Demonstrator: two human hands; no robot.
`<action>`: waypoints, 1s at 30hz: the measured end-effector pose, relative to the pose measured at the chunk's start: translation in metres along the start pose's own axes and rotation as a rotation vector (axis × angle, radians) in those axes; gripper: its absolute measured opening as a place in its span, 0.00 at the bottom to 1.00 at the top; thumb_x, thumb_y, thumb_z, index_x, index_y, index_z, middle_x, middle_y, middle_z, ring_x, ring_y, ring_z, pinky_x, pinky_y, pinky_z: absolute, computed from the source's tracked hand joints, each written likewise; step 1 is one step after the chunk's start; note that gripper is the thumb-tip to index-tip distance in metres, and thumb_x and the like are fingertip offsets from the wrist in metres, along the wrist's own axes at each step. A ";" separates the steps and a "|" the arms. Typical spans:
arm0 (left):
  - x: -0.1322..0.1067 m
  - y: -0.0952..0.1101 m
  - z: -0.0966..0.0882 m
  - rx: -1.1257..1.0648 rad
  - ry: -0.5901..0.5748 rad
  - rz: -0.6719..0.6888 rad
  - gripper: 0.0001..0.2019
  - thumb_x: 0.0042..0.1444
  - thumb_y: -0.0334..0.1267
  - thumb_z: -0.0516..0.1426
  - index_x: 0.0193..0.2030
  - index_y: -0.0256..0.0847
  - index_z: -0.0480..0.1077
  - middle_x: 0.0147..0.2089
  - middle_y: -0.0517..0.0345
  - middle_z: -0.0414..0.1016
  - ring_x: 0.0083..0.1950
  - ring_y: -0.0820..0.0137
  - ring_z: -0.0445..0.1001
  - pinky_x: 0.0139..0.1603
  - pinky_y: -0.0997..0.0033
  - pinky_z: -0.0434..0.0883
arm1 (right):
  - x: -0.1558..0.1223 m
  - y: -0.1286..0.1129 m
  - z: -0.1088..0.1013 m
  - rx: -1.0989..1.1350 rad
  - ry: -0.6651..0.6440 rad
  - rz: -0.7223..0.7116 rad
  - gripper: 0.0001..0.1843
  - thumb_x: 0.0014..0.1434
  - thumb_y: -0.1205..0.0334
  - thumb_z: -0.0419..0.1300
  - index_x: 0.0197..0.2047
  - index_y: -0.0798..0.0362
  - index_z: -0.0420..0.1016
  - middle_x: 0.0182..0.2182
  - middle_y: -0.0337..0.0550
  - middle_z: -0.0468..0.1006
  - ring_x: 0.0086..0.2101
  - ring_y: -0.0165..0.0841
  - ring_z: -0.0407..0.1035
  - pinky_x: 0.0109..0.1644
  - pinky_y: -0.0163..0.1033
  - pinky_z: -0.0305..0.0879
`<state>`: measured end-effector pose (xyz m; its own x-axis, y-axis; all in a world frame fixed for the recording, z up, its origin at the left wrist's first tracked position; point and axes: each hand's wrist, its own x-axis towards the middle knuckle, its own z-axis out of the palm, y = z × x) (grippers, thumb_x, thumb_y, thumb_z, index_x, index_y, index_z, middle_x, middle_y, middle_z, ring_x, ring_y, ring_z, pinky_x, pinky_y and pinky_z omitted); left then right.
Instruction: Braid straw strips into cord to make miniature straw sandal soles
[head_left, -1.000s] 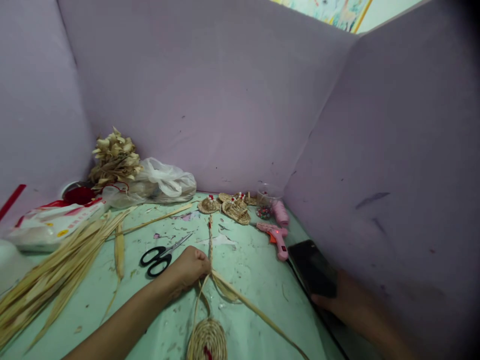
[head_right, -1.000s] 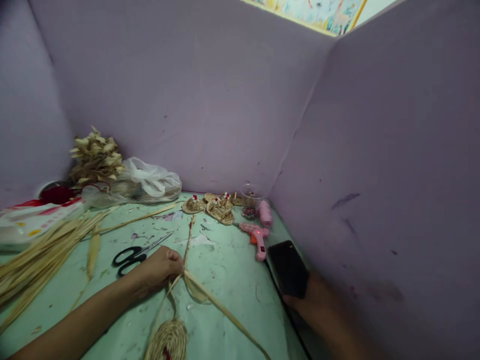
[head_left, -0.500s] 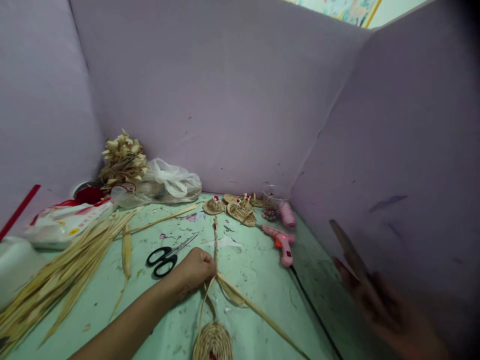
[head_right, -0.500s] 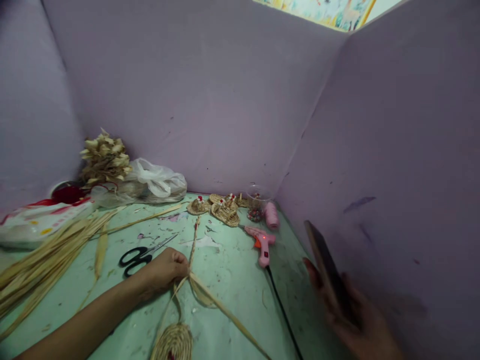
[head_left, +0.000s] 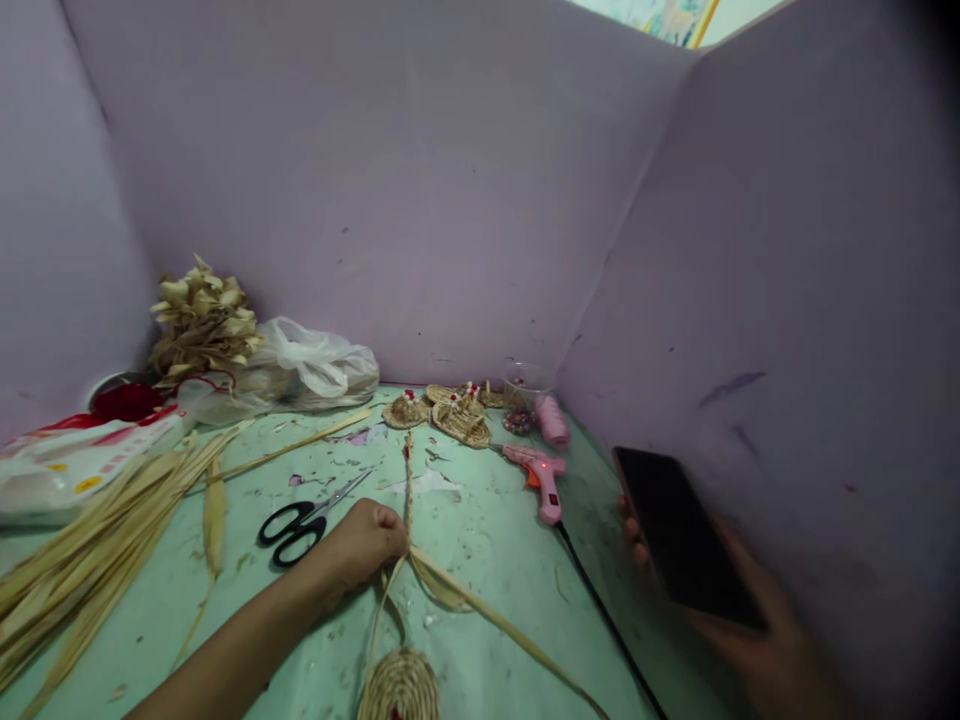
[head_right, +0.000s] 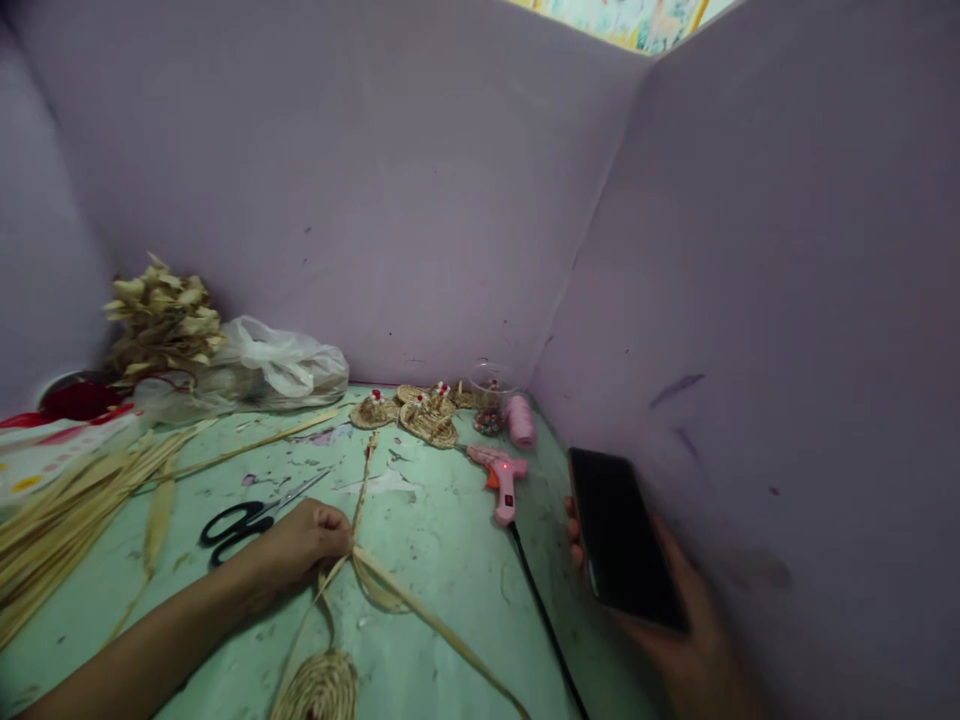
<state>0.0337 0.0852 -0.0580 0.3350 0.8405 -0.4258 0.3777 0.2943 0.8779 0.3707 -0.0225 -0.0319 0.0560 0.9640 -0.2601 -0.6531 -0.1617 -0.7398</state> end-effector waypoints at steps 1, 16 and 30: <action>0.000 0.001 0.000 -0.003 0.000 0.007 0.05 0.32 0.36 0.51 0.14 0.37 0.60 0.10 0.66 0.55 0.12 0.82 0.46 0.13 0.77 0.40 | -0.001 0.000 0.000 0.039 0.032 0.026 0.23 0.54 0.44 0.46 0.44 0.48 0.72 0.40 0.43 0.76 0.38 0.32 0.71 0.43 0.36 0.66; 0.009 -0.010 -0.001 -0.028 -0.019 0.014 0.08 0.32 0.38 0.54 0.15 0.36 0.61 0.12 0.65 0.56 0.15 0.81 0.49 0.18 0.77 0.43 | -0.004 0.016 -0.003 0.082 0.065 0.042 0.23 0.55 0.46 0.46 0.45 0.50 0.70 0.40 0.46 0.76 0.37 0.38 0.71 0.41 0.46 0.65; 0.006 -0.005 -0.002 -0.011 -0.025 -0.002 0.08 0.33 0.40 0.54 0.16 0.36 0.62 0.12 0.65 0.56 0.15 0.80 0.49 0.18 0.77 0.43 | -0.005 0.019 -0.001 0.047 0.032 0.030 0.23 0.56 0.46 0.45 0.46 0.49 0.70 0.42 0.46 0.75 0.37 0.39 0.71 0.40 0.48 0.65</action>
<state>0.0318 0.0898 -0.0648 0.3560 0.8280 -0.4331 0.3693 0.3010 0.8792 0.3589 -0.0304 -0.0457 0.0597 0.9513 -0.3024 -0.6895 -0.1797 -0.7016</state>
